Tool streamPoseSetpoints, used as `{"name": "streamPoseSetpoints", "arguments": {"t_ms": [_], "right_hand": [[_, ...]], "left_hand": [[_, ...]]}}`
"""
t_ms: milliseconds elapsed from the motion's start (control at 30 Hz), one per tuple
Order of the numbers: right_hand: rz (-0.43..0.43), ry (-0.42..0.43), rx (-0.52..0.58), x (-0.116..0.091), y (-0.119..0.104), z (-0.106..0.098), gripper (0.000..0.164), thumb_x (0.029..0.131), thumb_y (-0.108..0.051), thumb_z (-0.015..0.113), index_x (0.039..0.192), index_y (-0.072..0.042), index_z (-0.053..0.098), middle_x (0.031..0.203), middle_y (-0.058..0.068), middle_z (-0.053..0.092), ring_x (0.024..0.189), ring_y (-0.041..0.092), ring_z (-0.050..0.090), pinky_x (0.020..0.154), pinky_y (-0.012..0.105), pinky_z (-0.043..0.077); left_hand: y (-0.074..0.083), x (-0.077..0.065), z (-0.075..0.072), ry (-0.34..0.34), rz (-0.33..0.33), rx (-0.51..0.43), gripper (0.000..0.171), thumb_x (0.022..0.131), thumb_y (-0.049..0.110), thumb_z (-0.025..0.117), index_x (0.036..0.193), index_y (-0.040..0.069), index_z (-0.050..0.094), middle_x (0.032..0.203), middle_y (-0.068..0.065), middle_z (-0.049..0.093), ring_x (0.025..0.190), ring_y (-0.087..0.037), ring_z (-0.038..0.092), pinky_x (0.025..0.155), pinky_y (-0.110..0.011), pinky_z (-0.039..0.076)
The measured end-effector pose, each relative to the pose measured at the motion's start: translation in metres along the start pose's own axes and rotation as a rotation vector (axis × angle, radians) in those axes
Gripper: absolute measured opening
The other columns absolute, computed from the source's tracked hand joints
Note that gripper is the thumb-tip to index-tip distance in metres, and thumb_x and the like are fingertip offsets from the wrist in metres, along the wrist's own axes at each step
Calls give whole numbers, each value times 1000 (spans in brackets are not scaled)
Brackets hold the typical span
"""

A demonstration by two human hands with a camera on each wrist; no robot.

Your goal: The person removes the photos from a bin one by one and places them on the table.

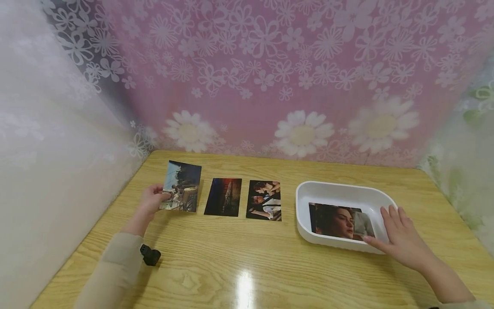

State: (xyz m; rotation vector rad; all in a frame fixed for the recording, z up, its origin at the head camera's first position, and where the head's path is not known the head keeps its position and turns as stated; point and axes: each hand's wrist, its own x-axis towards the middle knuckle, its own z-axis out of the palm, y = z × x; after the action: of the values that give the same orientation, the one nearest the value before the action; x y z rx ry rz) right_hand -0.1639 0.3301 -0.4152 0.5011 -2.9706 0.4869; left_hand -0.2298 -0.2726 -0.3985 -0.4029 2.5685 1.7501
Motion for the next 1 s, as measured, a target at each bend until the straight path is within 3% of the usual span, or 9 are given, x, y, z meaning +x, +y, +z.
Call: {"name": "streamPoseSetpoints", "arguments": {"t_ms": [167, 267, 400, 467, 667, 833, 1000], "right_hand": [[-7, 12, -9, 0, 0, 0, 92, 83, -40, 57, 134, 16, 6, 133, 42, 0, 124, 35, -24, 94, 54, -15], [-13, 18, -15, 0, 1, 0, 92, 83, -40, 58, 134, 17, 6, 133, 42, 1, 124, 35, -24, 95, 53, -15], [-14, 21, -19, 0, 1, 1, 92, 83, -40, 58, 133, 17, 7, 132, 42, 1, 124, 36, -23, 95, 53, -14], [-13, 23, -19, 0, 1, 1, 92, 83, -40, 58, 133, 17, 7, 132, 42, 2, 124, 36, -23, 95, 53, -14], [-10, 17, -21, 0, 1, 0, 92, 82, -40, 58, 133, 17, 8, 132, 43, 3, 125, 37, -22, 95, 54, -12], [-15, 31, -19, 0, 1, 0, 92, 82, -40, 59, 133, 18, 9, 132, 43, 4, 125, 38, -21, 95, 54, -12], [-15, 29, -5, 0, 0, 0, 91, 82, -39, 59, 133, 17, 8, 132, 43, 3, 124, 37, -21, 95, 54, -14]], "left_hand": [[-7, 8, -4, -28, -17, 132, 37, 87, 3, 51, 117, -13, 37, 100, -17, 40, 82, -23, 41, 62, -31, 38], [-6, 11, -4, -22, 5, 297, 36, 85, 7, 55, 112, -12, 40, 99, -21, 43, 80, -26, 42, 63, -35, 39], [-2, 16, -3, -14, 51, 551, 26, 81, 13, 61, 88, -5, 43, 77, -15, 43, 65, -24, 40, 56, -34, 35], [-2, 19, -1, -17, 48, 627, 25, 81, 15, 61, 83, 0, 41, 73, -11, 41, 61, -21, 38, 54, -33, 33], [0, 25, 3, -31, 17, 721, 24, 82, 17, 59, 90, -3, 48, 81, -15, 48, 64, -22, 41, 55, -34, 35], [1, 32, 7, -36, 37, 747, 22, 82, 14, 60, 74, 3, 43, 65, -6, 38, 56, -18, 36, 51, -32, 32], [1, 35, 7, -60, 8, 777, 22, 82, 13, 60, 67, 5, 45, 57, -3, 36, 51, -16, 35, 50, -31, 33]]}}
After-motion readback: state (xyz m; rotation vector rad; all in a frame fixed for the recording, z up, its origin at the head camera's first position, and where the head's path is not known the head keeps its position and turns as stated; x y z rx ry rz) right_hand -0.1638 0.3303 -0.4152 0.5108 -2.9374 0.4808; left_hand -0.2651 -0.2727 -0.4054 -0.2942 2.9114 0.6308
